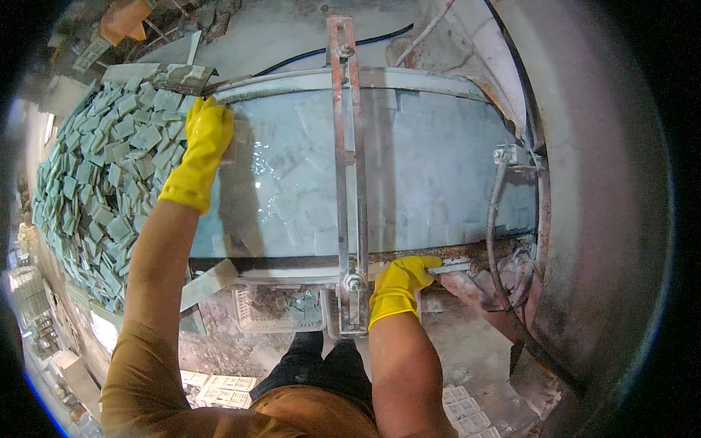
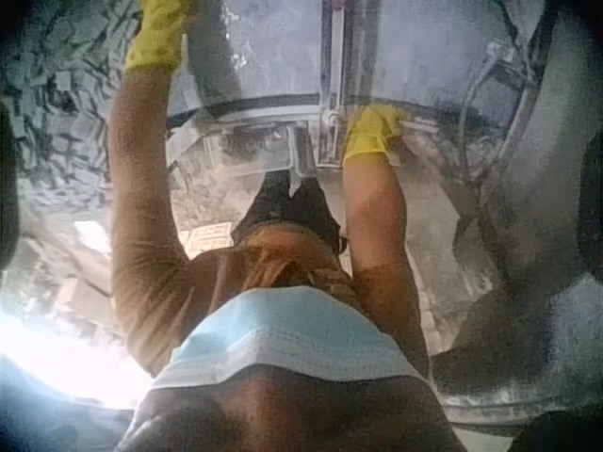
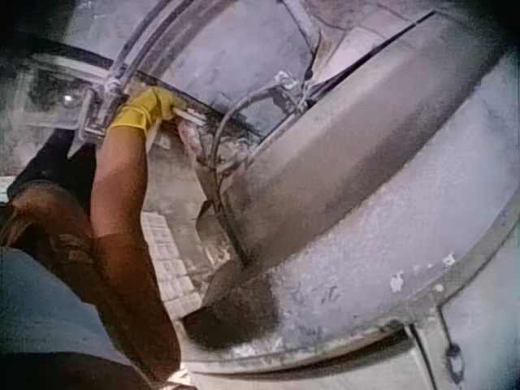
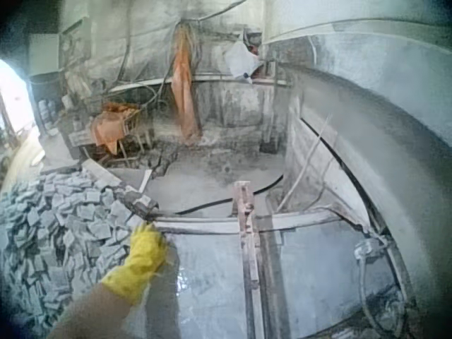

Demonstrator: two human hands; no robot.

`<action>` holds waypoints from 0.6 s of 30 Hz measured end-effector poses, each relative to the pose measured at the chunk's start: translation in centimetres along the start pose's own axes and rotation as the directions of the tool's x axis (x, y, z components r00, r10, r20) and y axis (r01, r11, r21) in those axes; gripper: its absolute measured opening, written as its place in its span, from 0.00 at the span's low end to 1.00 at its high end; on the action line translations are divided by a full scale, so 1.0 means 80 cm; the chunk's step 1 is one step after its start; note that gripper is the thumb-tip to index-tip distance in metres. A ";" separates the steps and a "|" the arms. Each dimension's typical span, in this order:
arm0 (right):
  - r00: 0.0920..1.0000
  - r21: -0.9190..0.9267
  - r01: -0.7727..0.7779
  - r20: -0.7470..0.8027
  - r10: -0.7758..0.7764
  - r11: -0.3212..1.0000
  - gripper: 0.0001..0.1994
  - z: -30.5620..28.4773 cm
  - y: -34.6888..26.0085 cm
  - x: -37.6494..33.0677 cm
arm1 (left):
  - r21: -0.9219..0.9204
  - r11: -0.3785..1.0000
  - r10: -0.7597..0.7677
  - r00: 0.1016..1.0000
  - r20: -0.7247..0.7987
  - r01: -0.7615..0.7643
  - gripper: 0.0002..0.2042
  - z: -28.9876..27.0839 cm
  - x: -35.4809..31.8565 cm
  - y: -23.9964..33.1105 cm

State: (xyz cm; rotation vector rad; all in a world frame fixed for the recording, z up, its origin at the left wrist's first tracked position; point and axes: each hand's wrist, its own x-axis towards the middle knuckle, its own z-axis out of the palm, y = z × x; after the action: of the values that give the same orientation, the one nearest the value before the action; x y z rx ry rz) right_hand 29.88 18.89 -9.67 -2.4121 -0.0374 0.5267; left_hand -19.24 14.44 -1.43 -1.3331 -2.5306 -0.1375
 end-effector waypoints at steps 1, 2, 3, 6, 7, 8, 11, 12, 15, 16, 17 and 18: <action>1.000 0.006 0.013 -0.016 -0.013 1.000 0.34 0.000 0.000 0.004 | -0.094 0.992 0.079 0.996 -0.045 -0.082 0.19 -0.007 -0.020 -0.009; 0.999 0.002 0.034 -0.025 -0.034 0.999 0.34 -0.001 0.004 0.007 | -0.179 0.970 0.151 0.984 -0.094 -0.166 0.18 -0.019 -0.048 -0.014; 0.996 0.022 0.058 -0.063 -0.057 0.998 0.34 -0.004 0.002 0.026 | -0.511 0.858 0.100 0.992 0.079 -0.046 0.17 -0.052 -0.079 0.013; 0.992 0.040 0.112 -0.060 -0.110 0.993 0.35 0.013 0.027 0.033 | -0.617 0.762 0.459 0.835 0.303 -0.195 0.22 -0.162 -0.180 -0.006; 0.989 0.051 0.132 -0.070 -0.128 0.990 0.35 0.017 0.034 0.045 | -0.596 0.786 0.493 0.746 0.448 -0.163 0.28 -0.199 -0.188 0.007; 0.991 0.053 0.119 -0.072 -0.115 0.992 0.35 0.021 0.041 0.051 | -0.583 0.801 0.447 0.786 0.427 -0.139 0.29 -0.205 -0.185 0.011; 0.996 0.116 0.068 -0.059 -0.061 0.991 0.34 0.024 0.044 0.069 | -0.523 0.822 0.369 0.911 0.185 -0.227 0.33 -0.143 -0.136 -0.014; 0.995 0.122 0.085 -0.057 -0.079 0.989 0.34 0.022 0.037 0.059 | -0.389 0.876 0.333 0.941 0.056 -0.286 0.34 -0.099 -0.105 -0.035; 0.984 -0.004 0.156 -0.087 -0.156 0.988 0.34 0.009 0.014 0.023 | 0.046 0.996 0.079 0.996 0.030 -0.080 0.36 -0.047 0.001 -0.057; 0.980 -0.095 0.159 -0.109 -0.169 0.983 0.35 -0.005 -0.007 -0.004 | 0.098 0.994 -0.049 0.997 0.059 0.043 0.37 -0.048 0.013 -0.048; 0.983 -0.133 0.161 -0.068 -0.171 0.978 0.35 -0.005 -0.018 -0.005 | 0.144 0.977 -0.171 0.982 0.082 0.158 0.37 -0.054 0.026 -0.026; 0.986 -0.190 0.156 -0.029 -0.165 0.969 0.35 -0.012 -0.018 -0.005 | 0.204 0.944 -0.287 0.951 0.117 0.260 0.38 -0.053 0.024 -0.014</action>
State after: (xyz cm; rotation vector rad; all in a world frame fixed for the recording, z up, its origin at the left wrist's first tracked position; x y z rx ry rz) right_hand 30.08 19.37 -7.95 -2.5750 -0.2724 0.4095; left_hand -20.36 14.44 3.21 -0.9468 -2.7620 0.1444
